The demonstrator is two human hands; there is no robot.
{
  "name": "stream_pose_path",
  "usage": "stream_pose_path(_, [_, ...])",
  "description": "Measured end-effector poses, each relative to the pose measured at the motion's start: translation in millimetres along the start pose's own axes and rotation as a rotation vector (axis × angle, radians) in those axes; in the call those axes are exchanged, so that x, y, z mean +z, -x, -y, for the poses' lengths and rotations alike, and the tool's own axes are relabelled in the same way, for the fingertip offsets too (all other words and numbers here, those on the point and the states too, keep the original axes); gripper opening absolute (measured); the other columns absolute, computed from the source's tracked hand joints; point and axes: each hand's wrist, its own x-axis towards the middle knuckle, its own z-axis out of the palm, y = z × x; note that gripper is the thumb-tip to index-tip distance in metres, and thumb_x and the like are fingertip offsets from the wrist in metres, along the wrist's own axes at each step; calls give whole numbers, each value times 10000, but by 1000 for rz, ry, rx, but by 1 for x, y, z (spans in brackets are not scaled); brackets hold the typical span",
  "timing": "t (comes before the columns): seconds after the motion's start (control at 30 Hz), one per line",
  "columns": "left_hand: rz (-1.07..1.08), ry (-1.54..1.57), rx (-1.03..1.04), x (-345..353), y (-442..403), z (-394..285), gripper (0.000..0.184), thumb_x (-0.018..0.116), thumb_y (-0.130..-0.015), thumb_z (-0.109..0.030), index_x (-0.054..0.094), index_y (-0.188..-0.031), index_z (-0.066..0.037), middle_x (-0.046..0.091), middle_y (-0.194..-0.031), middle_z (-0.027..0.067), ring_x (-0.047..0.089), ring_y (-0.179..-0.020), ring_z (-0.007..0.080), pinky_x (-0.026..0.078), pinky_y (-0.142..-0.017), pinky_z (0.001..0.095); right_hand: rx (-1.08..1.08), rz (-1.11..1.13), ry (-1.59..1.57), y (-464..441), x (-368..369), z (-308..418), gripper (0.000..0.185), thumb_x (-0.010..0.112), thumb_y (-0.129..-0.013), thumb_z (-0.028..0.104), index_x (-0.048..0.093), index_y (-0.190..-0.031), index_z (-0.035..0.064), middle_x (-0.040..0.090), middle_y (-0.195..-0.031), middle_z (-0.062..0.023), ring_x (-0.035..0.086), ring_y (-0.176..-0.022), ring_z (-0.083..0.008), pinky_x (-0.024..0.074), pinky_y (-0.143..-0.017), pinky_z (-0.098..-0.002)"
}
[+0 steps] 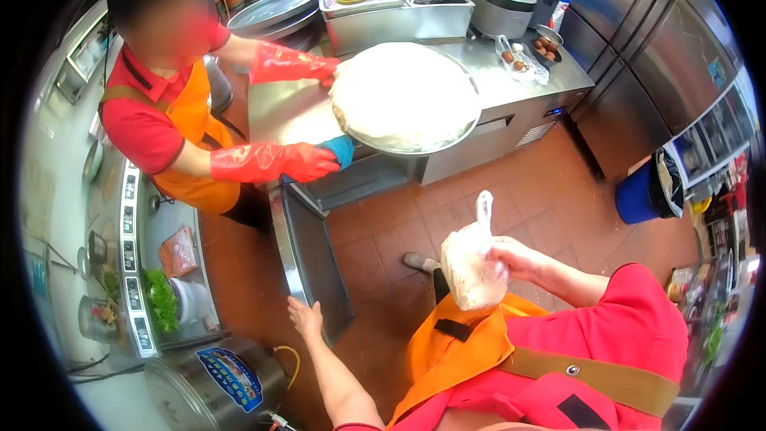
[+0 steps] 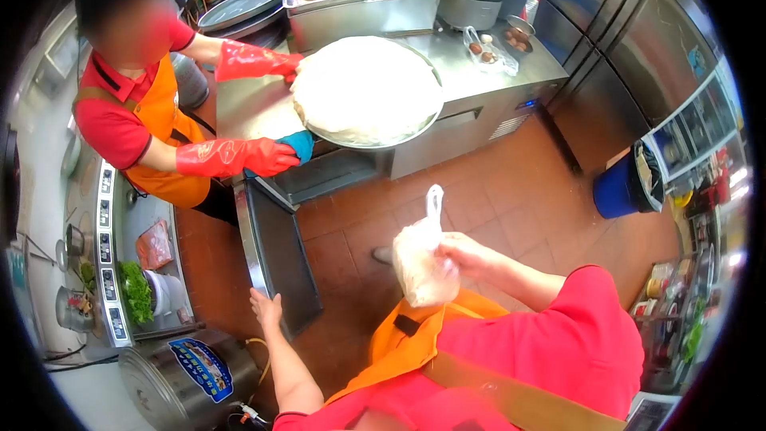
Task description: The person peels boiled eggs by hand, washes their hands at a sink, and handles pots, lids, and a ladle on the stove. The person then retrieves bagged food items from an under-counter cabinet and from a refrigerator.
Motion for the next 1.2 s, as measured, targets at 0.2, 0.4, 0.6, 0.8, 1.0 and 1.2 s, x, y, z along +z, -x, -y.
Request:
stream_pose_path(0.2, [-20,13,63,19,7,-10,900,719,-789,-271,147,-1437,-21,350,-1367,247,384,-1242,429,371,-1012,498,-227,-81,-152,25,-41,34,331,506,-791,3,563,-1112,-52,626,-995,-94,629,-888,-176,544,-803,-313])
stream_pose_path(0.4, [-7,20,82,29,5,-15,916,728,-782,-260,139,-1422,27,348,-1340,316,398,-1219,467,346,-1028,507,-464,-95,-255,34,-64,90,425,529,-783,39,506,-1197,-55,607,-1101,-134,626,-977,-221,526,-895,-371])
stream_pose_path(0.6, [56,18,0,24,15,-36,925,718,-795,-250,106,-1434,21,280,-1393,330,325,-1278,486,310,-1064,514,-568,-289,-238,4,-106,143,396,466,-765,46,518,-1142,-64,607,-1063,-128,619,-966,-226,515,-888,-383])
stream_pose_path(0.8, [66,86,-86,40,17,-51,940,729,-790,-241,99,-1436,21,242,-1415,341,266,-1317,484,260,-1093,510,-622,-335,-265,-45,-116,205,376,466,-750,56,544,-1098,-60,603,-1037,-125,603,-966,-234,498,-878,-384])
stream_pose_path(1.0, [78,131,-173,50,26,-77,952,733,-786,-220,78,-1442,-1,218,-1427,327,257,-1319,482,264,-1091,504,-592,-355,-203,-125,-137,278,269,508,-777,104,574,-1010,-11,586,-894,-65,582,-807,-193,491,-741,-345])
stream_pose_path(1.2, [91,130,-257,45,30,-97,942,729,-790,-212,82,-1445,-15,242,-1416,309,298,-1294,477,282,-1080,502,-544,-275,-252,-253,-114,366,89,567,-806,130,566,-857,57,552,-770,-42,545,-682,-159,449,-554,-324])
